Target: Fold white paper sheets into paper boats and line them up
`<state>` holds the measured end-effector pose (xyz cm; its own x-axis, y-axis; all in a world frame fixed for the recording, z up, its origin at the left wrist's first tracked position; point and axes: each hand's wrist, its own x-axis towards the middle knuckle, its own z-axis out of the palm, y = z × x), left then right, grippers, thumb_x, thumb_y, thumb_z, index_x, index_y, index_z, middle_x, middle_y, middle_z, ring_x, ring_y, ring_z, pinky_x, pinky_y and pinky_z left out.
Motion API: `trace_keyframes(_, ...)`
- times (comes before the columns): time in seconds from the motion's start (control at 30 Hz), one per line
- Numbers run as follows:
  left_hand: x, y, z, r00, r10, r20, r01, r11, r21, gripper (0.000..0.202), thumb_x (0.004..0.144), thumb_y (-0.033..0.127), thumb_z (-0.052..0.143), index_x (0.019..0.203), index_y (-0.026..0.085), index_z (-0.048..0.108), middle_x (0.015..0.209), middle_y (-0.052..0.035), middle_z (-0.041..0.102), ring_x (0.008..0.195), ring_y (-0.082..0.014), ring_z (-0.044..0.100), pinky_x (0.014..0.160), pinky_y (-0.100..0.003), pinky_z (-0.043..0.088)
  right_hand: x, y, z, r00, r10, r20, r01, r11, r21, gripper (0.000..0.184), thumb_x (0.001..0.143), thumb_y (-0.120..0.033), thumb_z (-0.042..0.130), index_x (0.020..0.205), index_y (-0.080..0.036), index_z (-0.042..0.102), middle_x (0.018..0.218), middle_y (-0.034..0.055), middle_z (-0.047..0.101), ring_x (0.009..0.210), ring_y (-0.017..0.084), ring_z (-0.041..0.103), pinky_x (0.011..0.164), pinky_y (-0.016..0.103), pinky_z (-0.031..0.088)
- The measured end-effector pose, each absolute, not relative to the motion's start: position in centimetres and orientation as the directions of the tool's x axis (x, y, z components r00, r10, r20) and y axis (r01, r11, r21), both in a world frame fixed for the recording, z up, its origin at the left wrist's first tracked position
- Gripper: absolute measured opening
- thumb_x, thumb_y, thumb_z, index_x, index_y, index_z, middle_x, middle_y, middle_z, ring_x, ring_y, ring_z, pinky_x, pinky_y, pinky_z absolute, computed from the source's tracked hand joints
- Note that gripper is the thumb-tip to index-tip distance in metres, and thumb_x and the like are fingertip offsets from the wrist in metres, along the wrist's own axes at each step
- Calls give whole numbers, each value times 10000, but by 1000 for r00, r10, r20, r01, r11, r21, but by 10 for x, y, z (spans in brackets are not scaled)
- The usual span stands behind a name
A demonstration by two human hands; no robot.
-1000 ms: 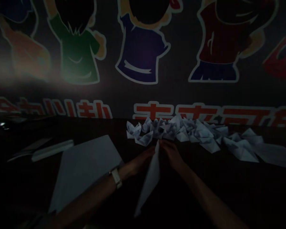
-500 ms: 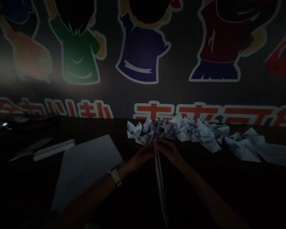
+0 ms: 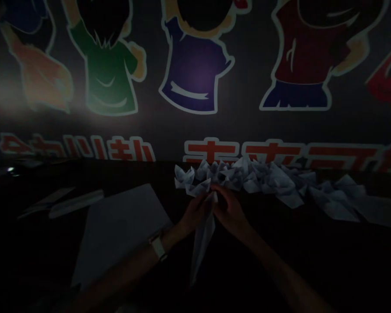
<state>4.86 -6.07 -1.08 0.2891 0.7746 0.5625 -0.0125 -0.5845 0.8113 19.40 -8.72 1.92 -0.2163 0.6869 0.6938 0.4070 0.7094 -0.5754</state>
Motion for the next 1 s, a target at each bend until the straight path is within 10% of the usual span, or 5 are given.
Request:
trace_keyframes(0.2, 45, -66, 0, 49, 794, 606, 115, -607, 786, 218, 814, 234, 486, 1002, 147, 555, 942, -65, 631, 845, -177, 579, 756, -284, 453, 178, -99, -5, -329, 760, 560, 569, 633, -525, 815, 707, -179, 521, 1413, -242, 117, 1407, 88, 349, 1234, 256, 400, 977, 429, 359)
trace_keyframes(0.43, 39, -62, 3, 17, 800, 600, 220, -588, 778, 206, 804, 265, 513, 967, 165, 589, 918, -57, 635, 855, -195, 580, 798, -310, 429, 205, -70, -19, -181, 912, 369, 750, 370, -548, 431, 692, -160, 508, 1107, -235, 601, 920, 57, 699, 876, 261, 635, 785, 354, 459)
trace_keyframes(0.7, 44, -51, -23, 346, 735, 583, -85, -594, 800, 643, 693, 198, 620, 1297, 189, 400, 1362, -92, 395, 1252, -272, 328, 1051, -398, 230, 222, -40, -19, -106, 965, 241, 376, 263, -888, 232, 662, -294, 500, 714, -154, 677, 623, 21, 671, 637, 244, 616, 580, 323, 463)
trace_keyframes(1.0, 26, -37, -18, 506, 854, 119, -263, 22, 965, 482, 716, 213, 631, 1190, 195, 544, 1178, -113, 567, 914, -207, 579, 775, -332, 452, 235, -41, -9, -139, 975, 174, -40, 171, -985, 369, 609, -278, 635, 970, -212, 674, 998, 30, 688, 886, 232, 620, 784, 340, 447)
